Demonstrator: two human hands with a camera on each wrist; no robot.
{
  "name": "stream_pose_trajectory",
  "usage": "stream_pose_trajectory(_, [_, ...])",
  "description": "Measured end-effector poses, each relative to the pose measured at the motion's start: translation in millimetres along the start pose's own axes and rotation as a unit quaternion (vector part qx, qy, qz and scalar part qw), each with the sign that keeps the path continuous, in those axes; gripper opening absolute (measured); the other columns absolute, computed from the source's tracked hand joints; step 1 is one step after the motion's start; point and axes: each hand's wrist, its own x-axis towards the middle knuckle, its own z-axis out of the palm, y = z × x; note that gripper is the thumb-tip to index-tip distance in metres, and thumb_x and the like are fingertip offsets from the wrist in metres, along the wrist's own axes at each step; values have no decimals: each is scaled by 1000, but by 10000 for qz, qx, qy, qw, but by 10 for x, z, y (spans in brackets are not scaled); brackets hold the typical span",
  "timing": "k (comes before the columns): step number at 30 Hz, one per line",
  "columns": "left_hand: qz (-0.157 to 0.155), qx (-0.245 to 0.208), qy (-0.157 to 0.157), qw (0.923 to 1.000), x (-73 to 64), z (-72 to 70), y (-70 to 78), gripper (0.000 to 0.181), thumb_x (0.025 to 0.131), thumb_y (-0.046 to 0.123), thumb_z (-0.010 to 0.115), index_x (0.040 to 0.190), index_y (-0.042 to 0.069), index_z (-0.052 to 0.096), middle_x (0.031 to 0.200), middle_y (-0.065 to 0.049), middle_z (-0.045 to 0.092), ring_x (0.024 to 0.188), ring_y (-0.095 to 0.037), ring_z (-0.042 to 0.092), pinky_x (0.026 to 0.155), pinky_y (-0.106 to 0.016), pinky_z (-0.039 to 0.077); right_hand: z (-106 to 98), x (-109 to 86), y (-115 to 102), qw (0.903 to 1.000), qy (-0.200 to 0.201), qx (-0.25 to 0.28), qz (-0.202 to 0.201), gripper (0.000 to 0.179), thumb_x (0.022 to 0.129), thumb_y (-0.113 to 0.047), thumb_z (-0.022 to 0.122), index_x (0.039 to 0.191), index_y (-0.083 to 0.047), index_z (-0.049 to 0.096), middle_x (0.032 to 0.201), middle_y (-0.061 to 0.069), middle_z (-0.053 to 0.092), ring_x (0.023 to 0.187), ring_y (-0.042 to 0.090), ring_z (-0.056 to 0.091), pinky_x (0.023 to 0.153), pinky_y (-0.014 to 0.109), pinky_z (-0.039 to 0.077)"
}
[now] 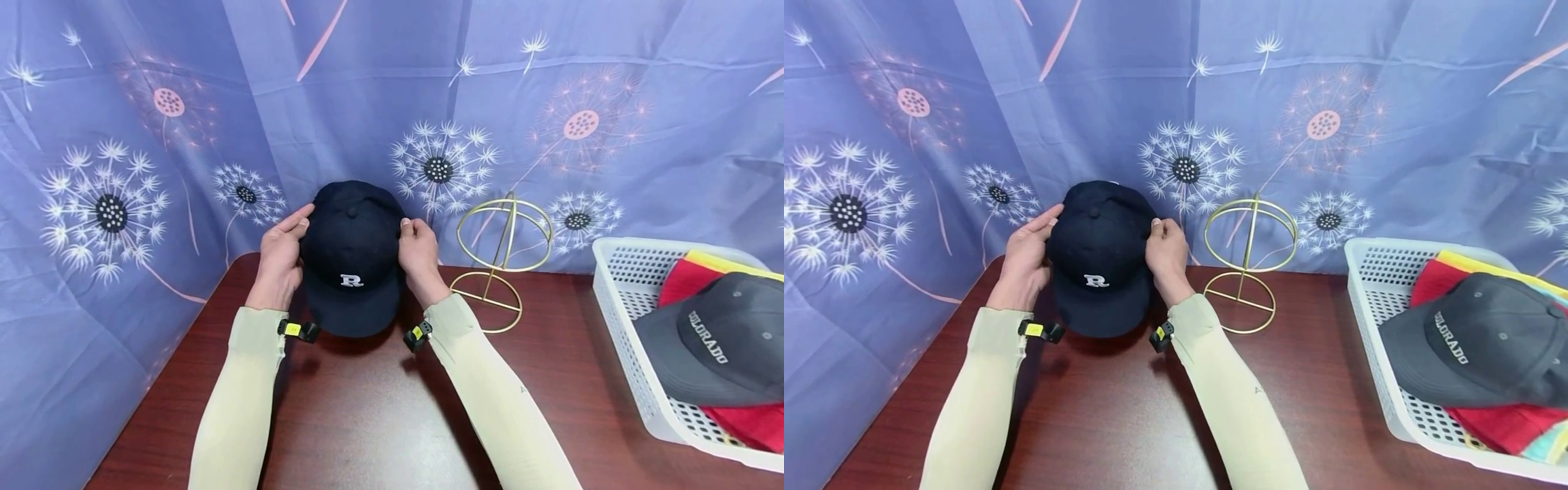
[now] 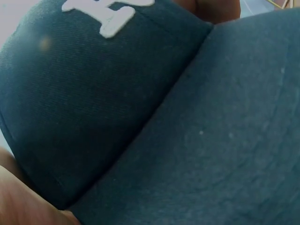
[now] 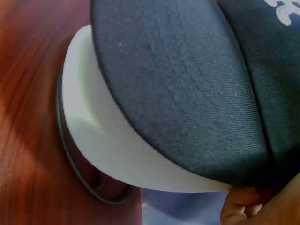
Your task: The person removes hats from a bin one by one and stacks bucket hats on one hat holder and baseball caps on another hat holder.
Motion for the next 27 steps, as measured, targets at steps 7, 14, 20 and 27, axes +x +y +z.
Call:
stream_pose_trajectory(7, [157, 158, 151, 9996, 18, 14, -33, 31, 109, 12, 59, 136, 14, 74, 155, -1, 55, 101, -9, 61, 75, -17, 52, -1, 9, 18, 9997, 62, -194, -132, 34, 112, -29, 52, 88, -7, 61, 87, 7, 52, 92, 32, 55, 87, 40, 36])
stream_pose_trajectory(14, [350, 116, 152, 9992, 48, -2, -63, 31, 109, 9, 58, 136, 12, 74, 155, -4, 55, 112, -9, 60, 84, -19, 53, 18, 19, 41, 9975, 92, -504, -479, 33, 112, -27, 52, 91, -3, 62, 90, 13, 57, 94, 35, 58, 87, 44, 43])
stream_pose_trajectory(20, [494, 200, 148, 9985, 52, -6, -84, 31, 109, 9, 58, 137, 11, 73, 154, -5, 56, 117, -11, 60, 86, -19, 53, 32, 21, 79, 9948, 121, -698, -730, 33, 112, -24, 53, 93, 0, 62, 94, 19, 61, 96, 39, 59, 90, 48, 46])
stream_pose_trajectory(27, [526, 368, 136, 9978, 25, 6, -90, 31, 109, 10, 59, 137, 11, 73, 154, -4, 56, 128, -16, 56, 90, -21, 53, 28, -6, 97, 9953, 281, -524, -764, 33, 111, -24, 55, 87, -1, 59, 84, 14, 54, 92, 38, 58, 84, 44, 45])
